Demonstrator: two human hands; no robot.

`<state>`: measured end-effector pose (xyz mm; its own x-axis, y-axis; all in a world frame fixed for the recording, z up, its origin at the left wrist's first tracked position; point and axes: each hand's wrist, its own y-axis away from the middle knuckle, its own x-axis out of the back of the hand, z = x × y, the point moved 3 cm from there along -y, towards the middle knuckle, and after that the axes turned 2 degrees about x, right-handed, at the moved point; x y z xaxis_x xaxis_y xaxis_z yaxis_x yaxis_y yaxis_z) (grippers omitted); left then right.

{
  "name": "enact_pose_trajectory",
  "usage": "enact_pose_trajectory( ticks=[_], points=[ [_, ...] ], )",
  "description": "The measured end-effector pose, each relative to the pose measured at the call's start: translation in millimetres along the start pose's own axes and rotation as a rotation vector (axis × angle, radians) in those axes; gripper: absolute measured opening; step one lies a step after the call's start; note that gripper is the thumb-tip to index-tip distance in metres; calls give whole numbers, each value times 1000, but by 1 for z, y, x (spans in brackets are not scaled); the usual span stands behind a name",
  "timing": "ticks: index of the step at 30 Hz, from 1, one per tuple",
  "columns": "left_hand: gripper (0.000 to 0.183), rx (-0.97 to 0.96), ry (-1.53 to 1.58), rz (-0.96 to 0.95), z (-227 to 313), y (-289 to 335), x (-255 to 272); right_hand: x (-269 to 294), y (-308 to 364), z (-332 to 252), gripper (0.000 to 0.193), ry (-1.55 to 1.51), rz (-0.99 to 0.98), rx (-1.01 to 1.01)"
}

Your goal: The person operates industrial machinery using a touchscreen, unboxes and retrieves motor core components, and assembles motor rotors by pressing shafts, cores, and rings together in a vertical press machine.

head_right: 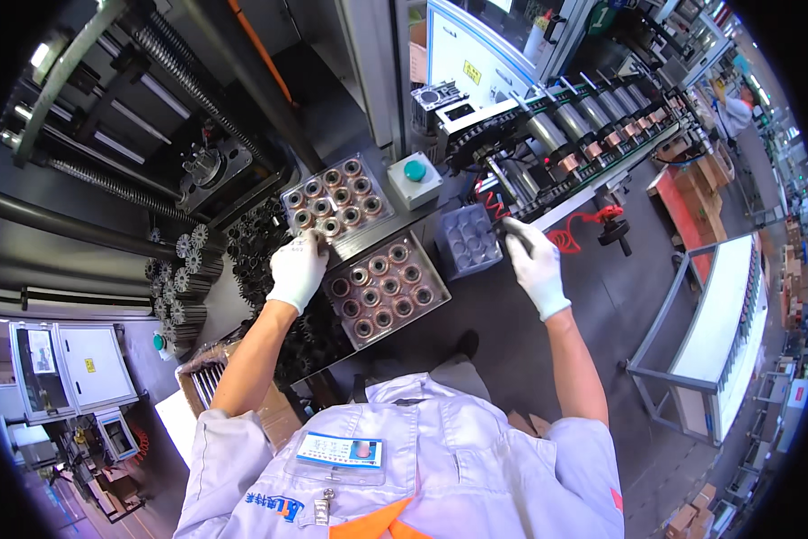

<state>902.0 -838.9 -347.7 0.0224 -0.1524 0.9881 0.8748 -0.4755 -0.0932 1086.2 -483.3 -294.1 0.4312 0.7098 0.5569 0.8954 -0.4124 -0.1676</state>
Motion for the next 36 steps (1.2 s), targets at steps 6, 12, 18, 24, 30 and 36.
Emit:
enact_pose_trajectory(
  ticks=[6, 12, 18, 24, 30, 36],
  points=[
    [24, 5, -17, 171, 0, -2, -8, 112, -3, 87, 35, -1, 455, 20],
    [27, -9, 70, 8, -9, 2, -11, 189, -30, 185, 73, 504, 435, -100],
    [26, -4, 127, -77, 2, 12, 1, 210, -63, 257, 69, 366, -3, -131],
    [33, 201, 349, -283, -39, 1, -4, 215, -88, 258, 37, 85, -185, -215],
    [24, 51, 130, -25, -16, -7, 5, 281, -61, 291, 38, -924, 761, -128],
    [22, 23, 515, 67, -59, -16, 6, 367, -43, 288, 42, -210, 522, -287]
  ],
)
